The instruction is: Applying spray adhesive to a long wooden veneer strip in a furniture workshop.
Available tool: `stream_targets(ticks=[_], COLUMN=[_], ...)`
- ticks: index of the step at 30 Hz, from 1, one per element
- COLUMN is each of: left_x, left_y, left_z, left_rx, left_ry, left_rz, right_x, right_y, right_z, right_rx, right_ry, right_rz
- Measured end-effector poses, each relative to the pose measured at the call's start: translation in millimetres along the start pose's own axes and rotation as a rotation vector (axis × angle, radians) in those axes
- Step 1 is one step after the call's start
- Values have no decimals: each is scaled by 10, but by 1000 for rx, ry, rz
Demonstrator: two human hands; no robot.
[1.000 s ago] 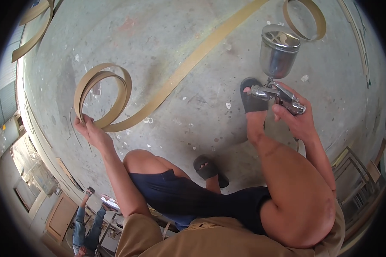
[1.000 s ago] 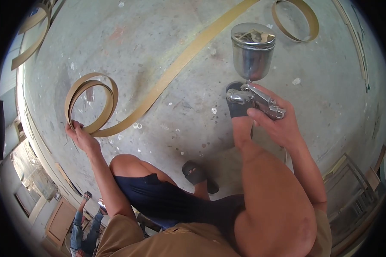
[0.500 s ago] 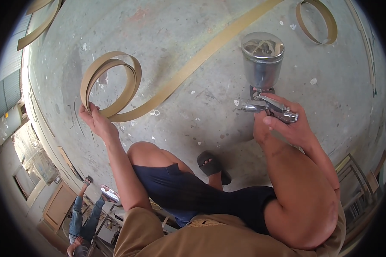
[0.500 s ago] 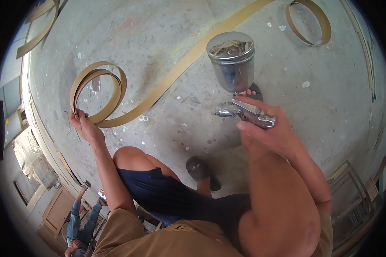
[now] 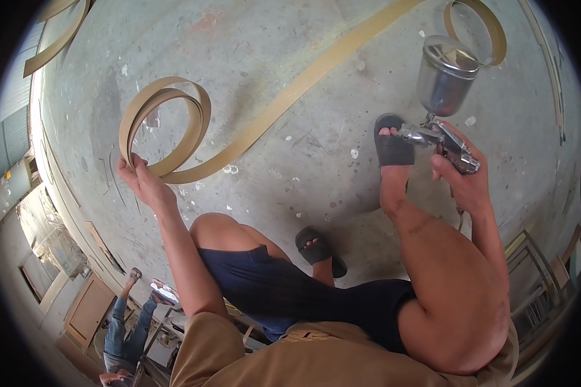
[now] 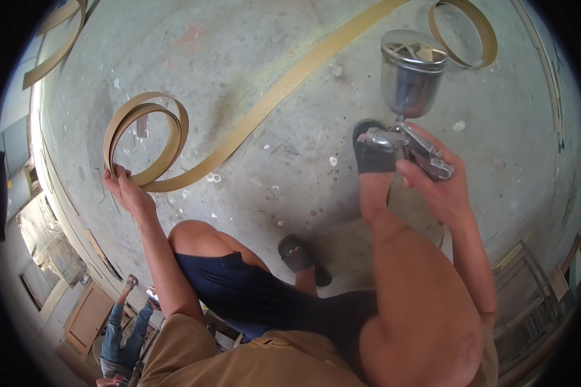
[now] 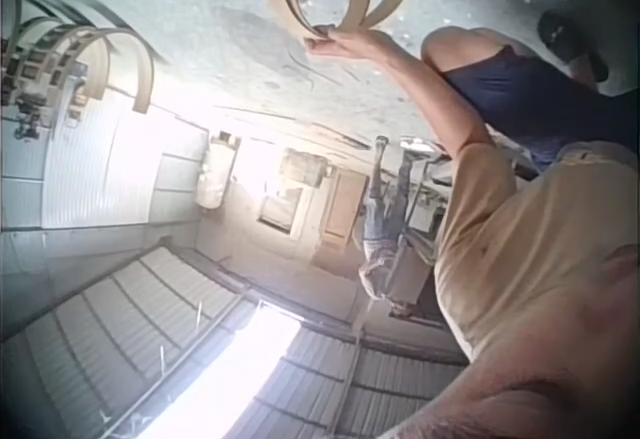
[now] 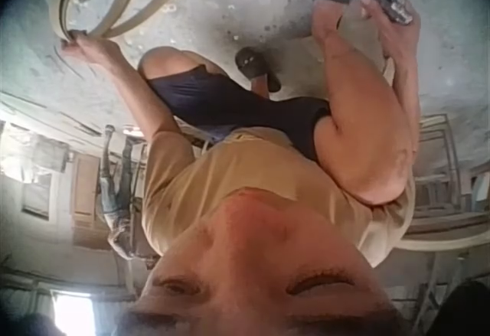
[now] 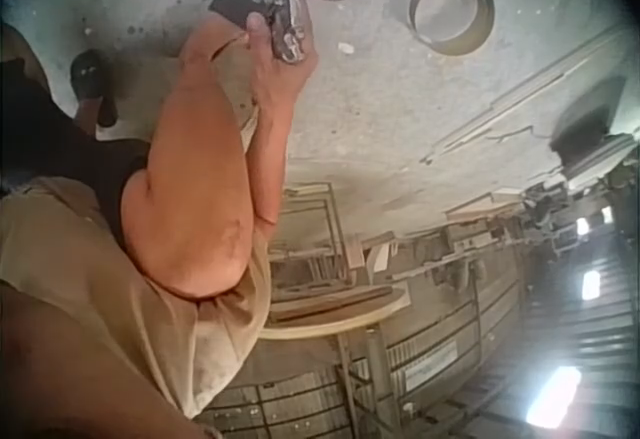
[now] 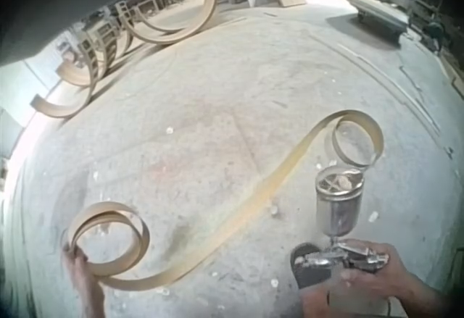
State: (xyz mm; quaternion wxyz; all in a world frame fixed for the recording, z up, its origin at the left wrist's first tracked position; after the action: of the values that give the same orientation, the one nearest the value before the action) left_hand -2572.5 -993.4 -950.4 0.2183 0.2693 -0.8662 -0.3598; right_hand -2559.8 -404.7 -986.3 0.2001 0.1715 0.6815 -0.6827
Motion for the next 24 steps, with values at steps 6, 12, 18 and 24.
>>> stream_targets(ticks=[6,12,18,24], left_x=[13,-26,-1,-23], left_y=[14,108,64,55], left_z=[-63,-6,-1,-13], left_rx=[33,17,12,20], left_ry=[28,29,12,17], left_rz=[-5,-33,5,-4], right_x=[17,23,34,58], right_y=[-67,-169,-289,-417], right_z=[-244,-503,-684,-860], right_rx=[-11,-56,-121,-151], right_ry=[102,162,217,300], right_rz=[-51,-113,-155,-209])
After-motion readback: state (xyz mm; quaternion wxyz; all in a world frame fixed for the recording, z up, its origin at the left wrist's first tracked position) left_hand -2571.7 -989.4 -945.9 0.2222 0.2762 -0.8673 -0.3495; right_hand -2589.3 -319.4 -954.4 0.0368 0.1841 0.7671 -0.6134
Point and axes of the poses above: each hand's wrist, its own x-axis towards the middle knuckle, its own z-axis out of the palm, y = z × x, the point moved 10 cm from there along x, towards the middle knuckle, and after that the axes turned 7 degrees about x, right-handed, at the moved point
